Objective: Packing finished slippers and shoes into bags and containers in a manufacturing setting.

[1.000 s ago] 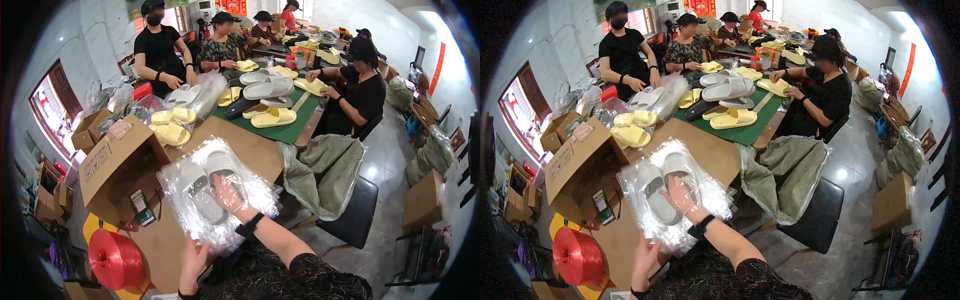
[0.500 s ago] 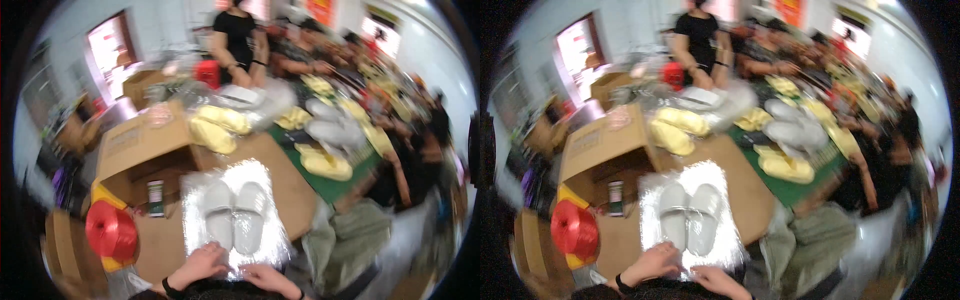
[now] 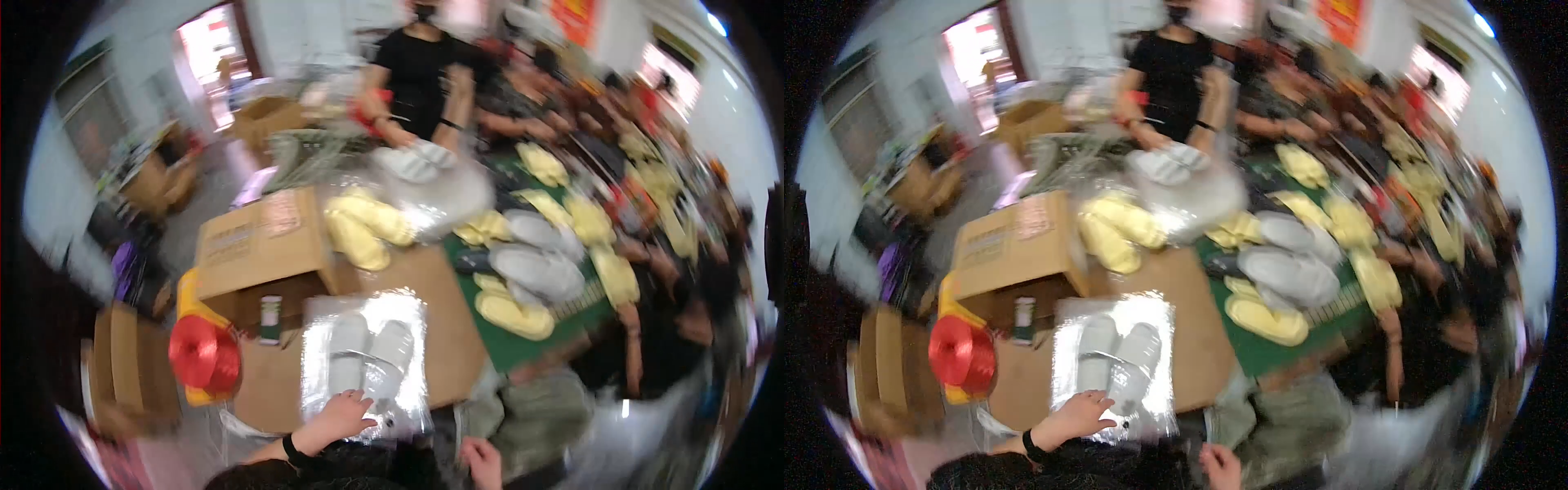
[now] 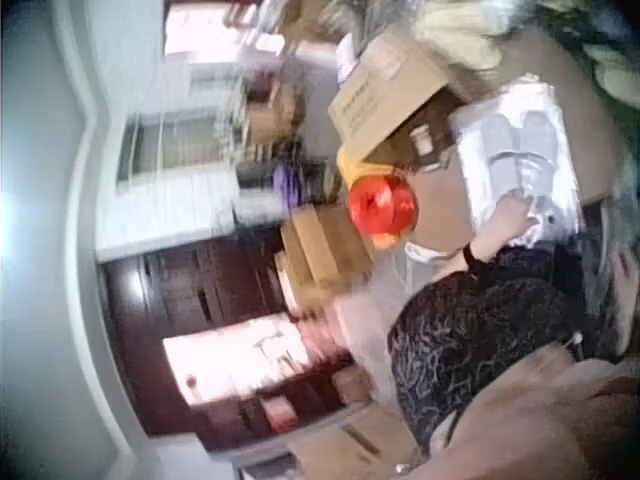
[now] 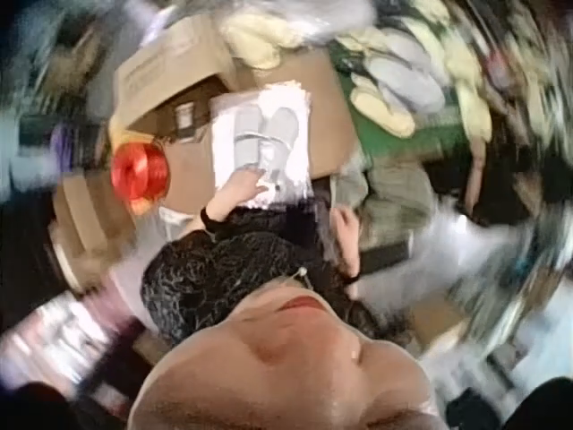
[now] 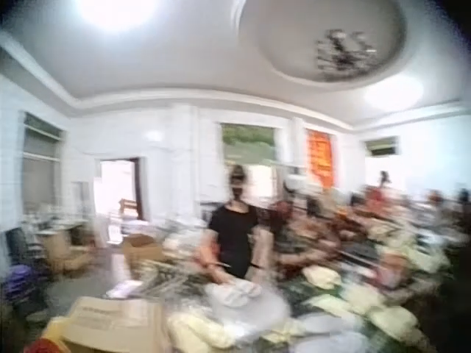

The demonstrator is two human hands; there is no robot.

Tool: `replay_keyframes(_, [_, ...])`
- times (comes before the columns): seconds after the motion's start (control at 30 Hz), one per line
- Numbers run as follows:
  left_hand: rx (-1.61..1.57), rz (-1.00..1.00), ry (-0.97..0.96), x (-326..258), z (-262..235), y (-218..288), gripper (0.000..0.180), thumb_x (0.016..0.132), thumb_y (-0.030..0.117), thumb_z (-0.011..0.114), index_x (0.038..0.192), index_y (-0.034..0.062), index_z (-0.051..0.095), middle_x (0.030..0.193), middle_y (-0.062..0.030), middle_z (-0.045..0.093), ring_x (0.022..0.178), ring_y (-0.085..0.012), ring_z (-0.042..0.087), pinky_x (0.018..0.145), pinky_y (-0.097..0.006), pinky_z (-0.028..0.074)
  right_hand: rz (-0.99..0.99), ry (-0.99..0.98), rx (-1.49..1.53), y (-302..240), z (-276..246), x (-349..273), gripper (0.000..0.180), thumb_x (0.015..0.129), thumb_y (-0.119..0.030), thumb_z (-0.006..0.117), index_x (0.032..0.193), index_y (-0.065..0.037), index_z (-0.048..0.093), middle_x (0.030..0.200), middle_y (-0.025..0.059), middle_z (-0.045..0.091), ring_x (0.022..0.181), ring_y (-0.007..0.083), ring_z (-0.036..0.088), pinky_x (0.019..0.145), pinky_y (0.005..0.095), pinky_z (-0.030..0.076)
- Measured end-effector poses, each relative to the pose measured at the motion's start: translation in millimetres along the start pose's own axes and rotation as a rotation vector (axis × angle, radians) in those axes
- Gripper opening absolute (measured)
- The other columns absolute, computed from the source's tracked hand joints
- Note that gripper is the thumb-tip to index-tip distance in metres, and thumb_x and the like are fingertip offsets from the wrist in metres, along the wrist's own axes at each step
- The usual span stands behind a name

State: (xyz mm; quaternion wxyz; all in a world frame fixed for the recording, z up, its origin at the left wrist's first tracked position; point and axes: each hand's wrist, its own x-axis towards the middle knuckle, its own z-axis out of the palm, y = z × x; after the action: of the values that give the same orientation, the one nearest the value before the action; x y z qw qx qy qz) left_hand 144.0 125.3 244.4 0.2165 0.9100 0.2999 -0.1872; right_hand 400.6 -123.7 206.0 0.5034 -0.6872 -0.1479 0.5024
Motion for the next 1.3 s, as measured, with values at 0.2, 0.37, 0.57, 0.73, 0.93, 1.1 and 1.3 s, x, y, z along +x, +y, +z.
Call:
replay_keyframes(0.2, [-0.199,0.399,-0.020,15.2,-38.8,73.1,0.056,0.084,0.043,0.071,0.122,0.0024,0.061,0.127,-0.0271,0.058,0.117,-0.0431,0.055,0.100,-0.048,0.045,-0.223,0.208,-0.300,-4.0,-28.3,-48.1,0.029,0.091,-0.027,0.066,0.108,-0.004,0.068,0.101,0.0139,0.068,0.091,0.0273,0.067,0.080,0.0355,0.052])
replay_keyframes(0.37, [-0.082,0.699,-0.282,51.9,-52.5,124.1,0.057,0.080,0.036,0.074,0.124,0.0020,0.060,0.126,-0.0256,0.059,0.116,-0.0424,0.056,0.100,-0.046,0.045,-0.042,0.586,-0.173,12.6,-21.3,-139.2,0.032,0.091,-0.031,0.066,0.108,-0.004,0.069,0.102,0.0131,0.070,0.092,0.0266,0.068,0.080,0.0375,0.053])
replay_keyframes(0.57, [0.138,0.842,-0.193,34.6,-50.8,220.0,0.054,0.079,0.034,0.075,0.121,0.0019,0.061,0.119,-0.0220,0.062,0.107,-0.0418,0.058,0.092,-0.047,0.047,0.010,0.761,-0.194,65.1,-40.3,-248.6,0.039,0.088,-0.036,0.066,0.112,-0.005,0.068,0.105,0.0151,0.069,0.096,0.0304,0.067,0.082,0.0397,0.052])
replay_keyframes(0.73, [0.257,1.024,-0.315,-1.1,-11.5,332.1,0.054,0.082,0.035,0.072,0.123,0.0008,0.060,0.123,-0.0215,0.061,0.114,-0.0389,0.057,0.098,-0.045,0.045,0.000,1.027,-0.016,155.9,-67.5,-319.2,0.041,0.088,-0.038,0.065,0.114,-0.006,0.067,0.104,0.0144,0.069,0.097,0.0307,0.066,0.083,0.0395,0.052])
replay_keyframes(0.93, [0.337,1.158,-0.636,-66.4,39.5,509.5,0.053,0.083,0.034,0.070,0.125,0.0030,0.059,0.125,-0.0189,0.061,0.115,-0.0358,0.058,0.096,-0.042,0.047,0.169,1.149,-0.003,246.4,-107.2,-442.6,0.041,0.087,-0.038,0.064,0.112,-0.006,0.067,0.102,0.0145,0.067,0.096,0.0311,0.065,0.083,0.0403,0.052])
replay_keyframes(1.1, [0.424,1.558,-0.689,-86.9,116.9,638.5,0.051,0.084,0.034,0.070,0.123,0.0025,0.059,0.122,-0.0192,0.062,0.112,-0.0375,0.058,0.095,-0.043,0.047,0.307,1.386,0.059,284.6,-138.4,-527.2,0.037,0.087,-0.032,0.066,0.112,-0.005,0.067,0.101,0.0138,0.067,0.093,0.0283,0.067,0.081,0.0388,0.053])
replay_keyframes(1.3, [0.582,1.690,-0.791,-140.6,193.1,785.8,0.055,0.086,0.038,0.068,0.128,0.0036,0.057,0.120,-0.0206,0.063,0.113,-0.0391,0.058,0.095,-0.044,0.047,0.340,1.421,0.235,338.9,-178.6,-574.7,0.039,0.086,-0.035,0.069,0.113,-0.005,0.068,0.103,0.0148,0.067,0.093,0.0294,0.067,0.082,0.0384,0.052])
